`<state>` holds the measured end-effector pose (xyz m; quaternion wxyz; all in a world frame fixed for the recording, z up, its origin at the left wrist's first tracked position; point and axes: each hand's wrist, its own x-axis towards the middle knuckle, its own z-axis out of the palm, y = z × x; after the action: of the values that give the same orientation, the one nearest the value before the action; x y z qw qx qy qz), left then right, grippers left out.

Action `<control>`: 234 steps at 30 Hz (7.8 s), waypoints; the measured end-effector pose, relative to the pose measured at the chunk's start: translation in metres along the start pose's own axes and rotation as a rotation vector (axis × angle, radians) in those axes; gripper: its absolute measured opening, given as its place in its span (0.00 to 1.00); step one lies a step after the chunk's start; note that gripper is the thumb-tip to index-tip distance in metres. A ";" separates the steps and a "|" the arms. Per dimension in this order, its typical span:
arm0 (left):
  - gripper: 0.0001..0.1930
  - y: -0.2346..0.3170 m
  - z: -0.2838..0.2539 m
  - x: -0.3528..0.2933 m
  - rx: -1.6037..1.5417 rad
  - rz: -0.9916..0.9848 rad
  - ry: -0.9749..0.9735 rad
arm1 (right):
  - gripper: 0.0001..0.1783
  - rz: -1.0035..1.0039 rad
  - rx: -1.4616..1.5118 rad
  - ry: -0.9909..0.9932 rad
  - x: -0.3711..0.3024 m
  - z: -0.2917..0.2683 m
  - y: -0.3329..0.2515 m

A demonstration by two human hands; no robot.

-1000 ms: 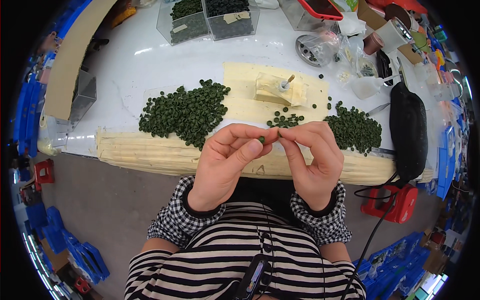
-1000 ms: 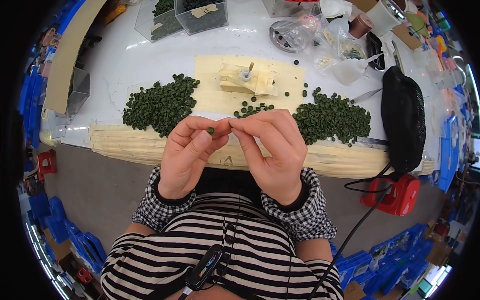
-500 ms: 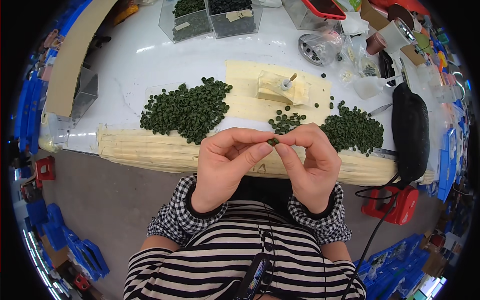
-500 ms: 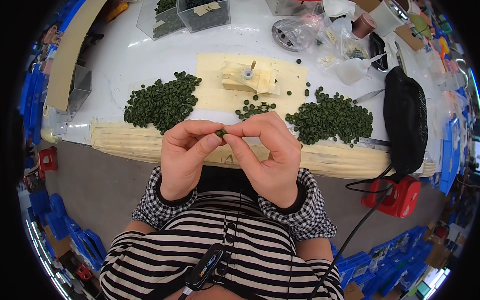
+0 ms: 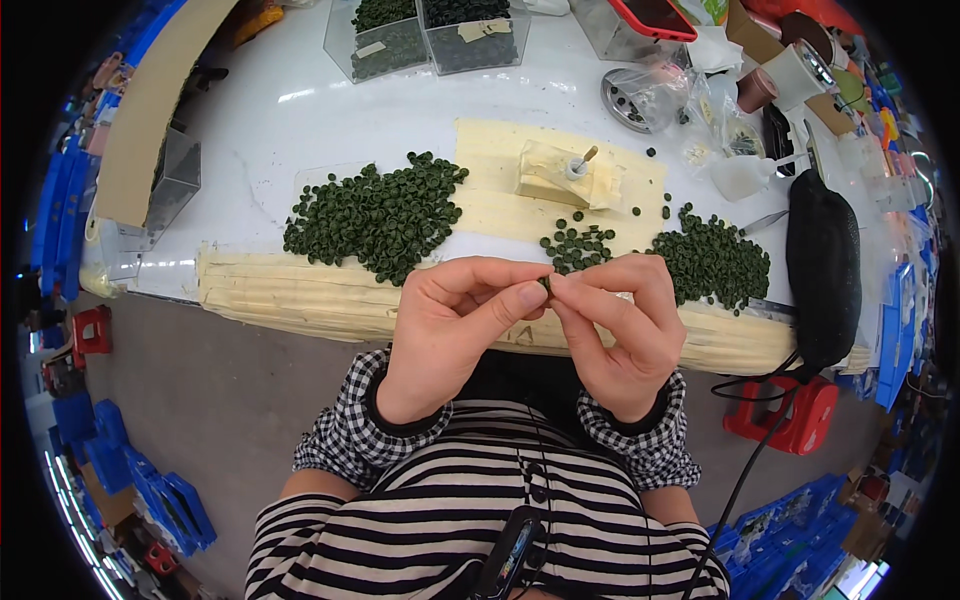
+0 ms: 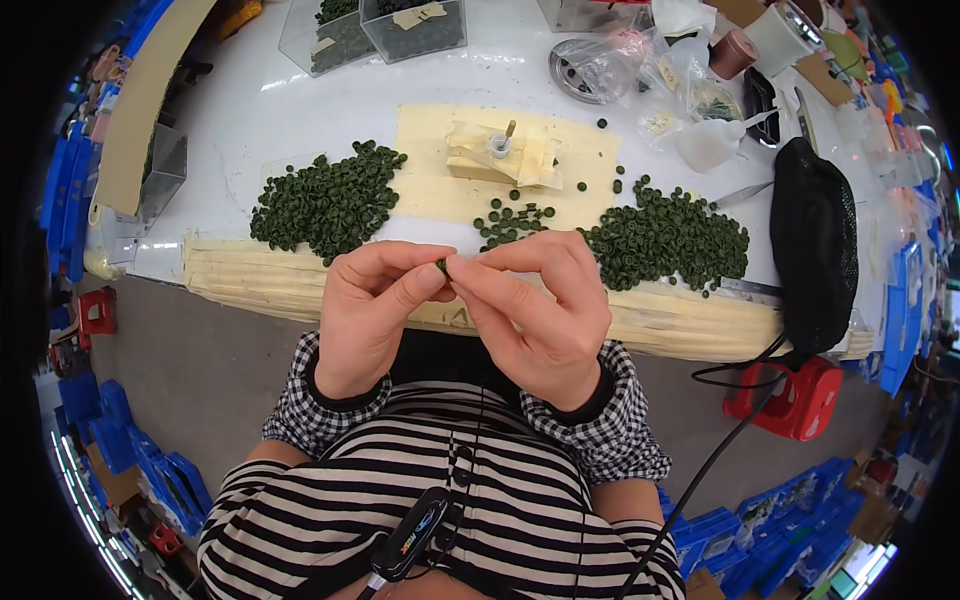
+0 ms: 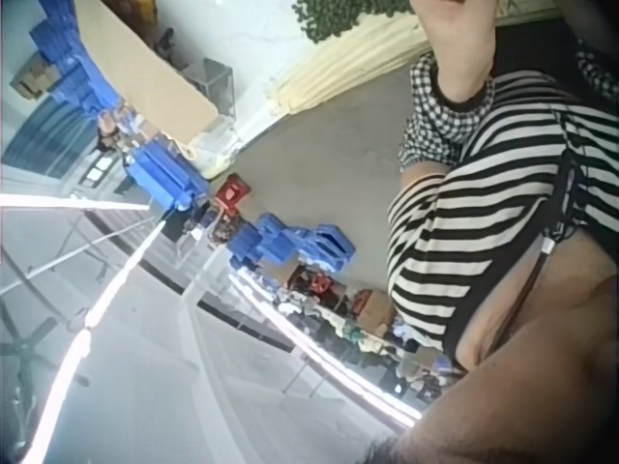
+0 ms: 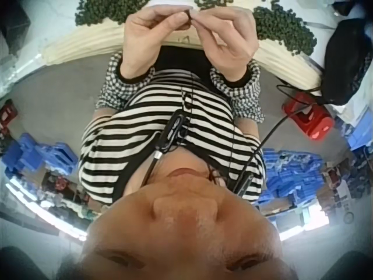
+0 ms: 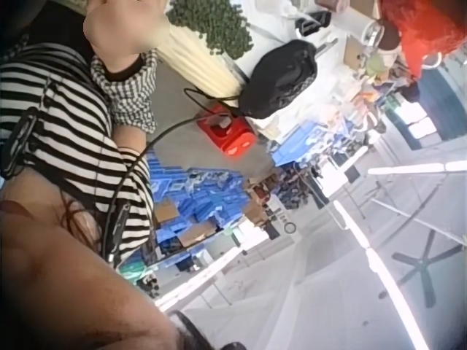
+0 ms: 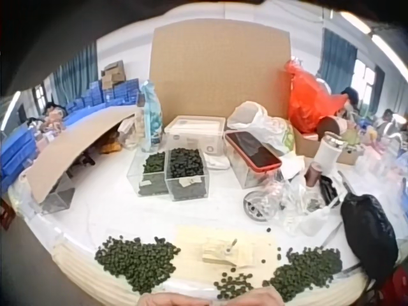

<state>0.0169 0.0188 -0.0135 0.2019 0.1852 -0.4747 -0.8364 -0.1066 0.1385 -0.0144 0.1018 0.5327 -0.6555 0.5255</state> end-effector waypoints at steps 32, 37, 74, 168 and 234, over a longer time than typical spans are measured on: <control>0.12 0.000 -0.001 -0.002 0.169 0.209 -0.016 | 0.19 0.138 0.199 -0.084 -0.008 -0.004 -0.002; 0.11 -0.004 -0.006 0.003 0.305 0.320 -0.037 | 0.19 0.123 0.225 -0.083 -0.007 -0.003 -0.001; 0.12 -0.003 -0.007 0.005 0.417 0.425 -0.026 | 0.20 0.088 0.200 -0.111 -0.008 0.001 -0.005; 0.10 -0.009 -0.012 0.006 0.248 0.368 -0.046 | 0.21 -0.002 0.151 -0.137 -0.003 -0.001 0.000; 0.10 -0.007 -0.011 0.008 0.379 0.421 -0.041 | 0.23 -0.059 0.046 -0.132 -0.005 -0.002 0.006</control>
<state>0.0142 0.0101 -0.0262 0.3233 0.0999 -0.6546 -0.6760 -0.1101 0.1426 -0.0207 0.0615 0.5875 -0.6328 0.5007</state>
